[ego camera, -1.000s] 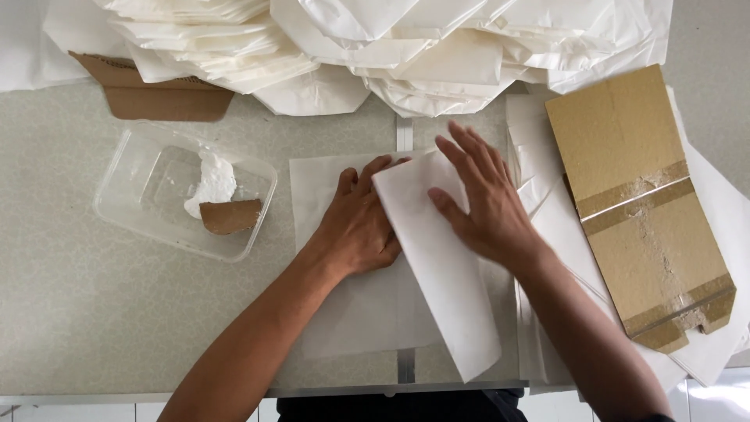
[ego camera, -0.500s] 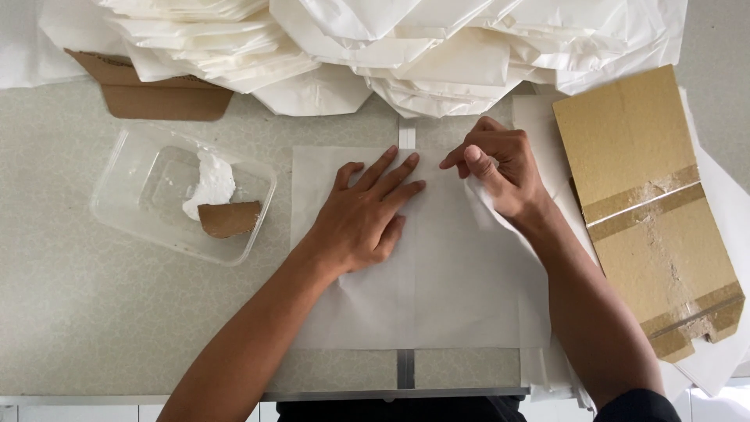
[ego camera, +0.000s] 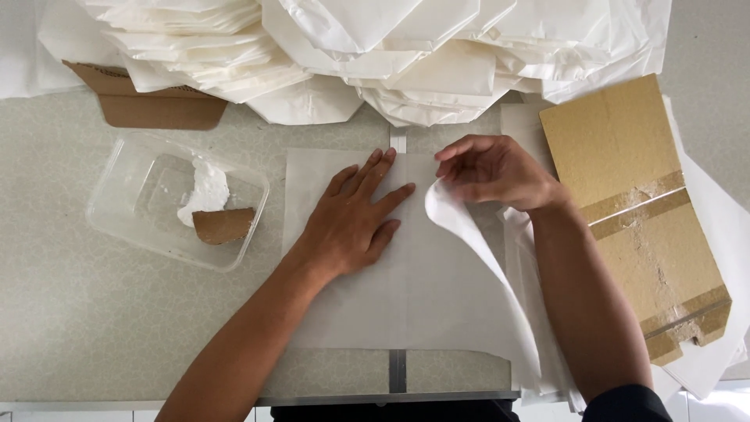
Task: The person folds a white sheet of paper on a table, applying a white paste to the fold using a small piece of cardboard. The person then folds the paper again and smooths the edges.
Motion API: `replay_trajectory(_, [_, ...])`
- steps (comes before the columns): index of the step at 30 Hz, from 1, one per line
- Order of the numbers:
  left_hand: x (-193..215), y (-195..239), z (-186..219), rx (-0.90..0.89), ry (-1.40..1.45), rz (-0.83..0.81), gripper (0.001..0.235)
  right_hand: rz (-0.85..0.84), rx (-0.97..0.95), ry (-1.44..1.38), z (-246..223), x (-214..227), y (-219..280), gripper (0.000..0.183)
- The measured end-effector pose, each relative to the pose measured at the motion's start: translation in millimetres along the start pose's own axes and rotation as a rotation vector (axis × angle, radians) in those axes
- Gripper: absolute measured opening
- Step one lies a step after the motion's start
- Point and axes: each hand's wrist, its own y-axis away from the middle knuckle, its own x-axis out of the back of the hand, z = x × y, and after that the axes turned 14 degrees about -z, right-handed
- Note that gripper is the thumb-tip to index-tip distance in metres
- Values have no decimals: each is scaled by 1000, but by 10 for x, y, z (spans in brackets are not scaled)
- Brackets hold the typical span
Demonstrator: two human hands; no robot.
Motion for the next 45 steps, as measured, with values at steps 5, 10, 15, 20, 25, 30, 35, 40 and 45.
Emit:
replay_trajectory(5, [-20, -4, 79, 14, 2, -5, 51, 22, -90, 288, -73, -83, -88, 17])
replay_trajectory(10, [3, 56, 94, 11, -1, -35, 57, -46, 89, 117, -301, -120, -115, 9])
replay_trajectory(15, [63, 58, 108, 29, -6, -72, 57, -50, 78, 13, -52, 229, 83, 23])
replay_trajectory(20, [8, 52, 96, 38, -27, -67, 58, 86, 47, 74, 120, 423, 235, 10])
replay_trajectory(25, [-14, 25, 80, 54, -65, -55, 58, 81, 99, 39, -105, 160, 58, 8])
replay_trajectory(30, [-144, 0, 134, -247, -135, 189, 17, 49, -64, 230, 6, 180, 32, 19])
replay_trajectory(35, [-397, -34, 485, -436, -84, 15, 19, 84, -35, 88, -104, 118, 19, 22])
replay_trajectory(40, [-411, -80, 671, -360, -209, -127, 40, 131, 61, -22, 158, 212, -7, 25])
replay_trajectory(45, [-319, -118, 700, -418, -289, -38, 48, 182, 120, 4, 162, 129, -46, 19])
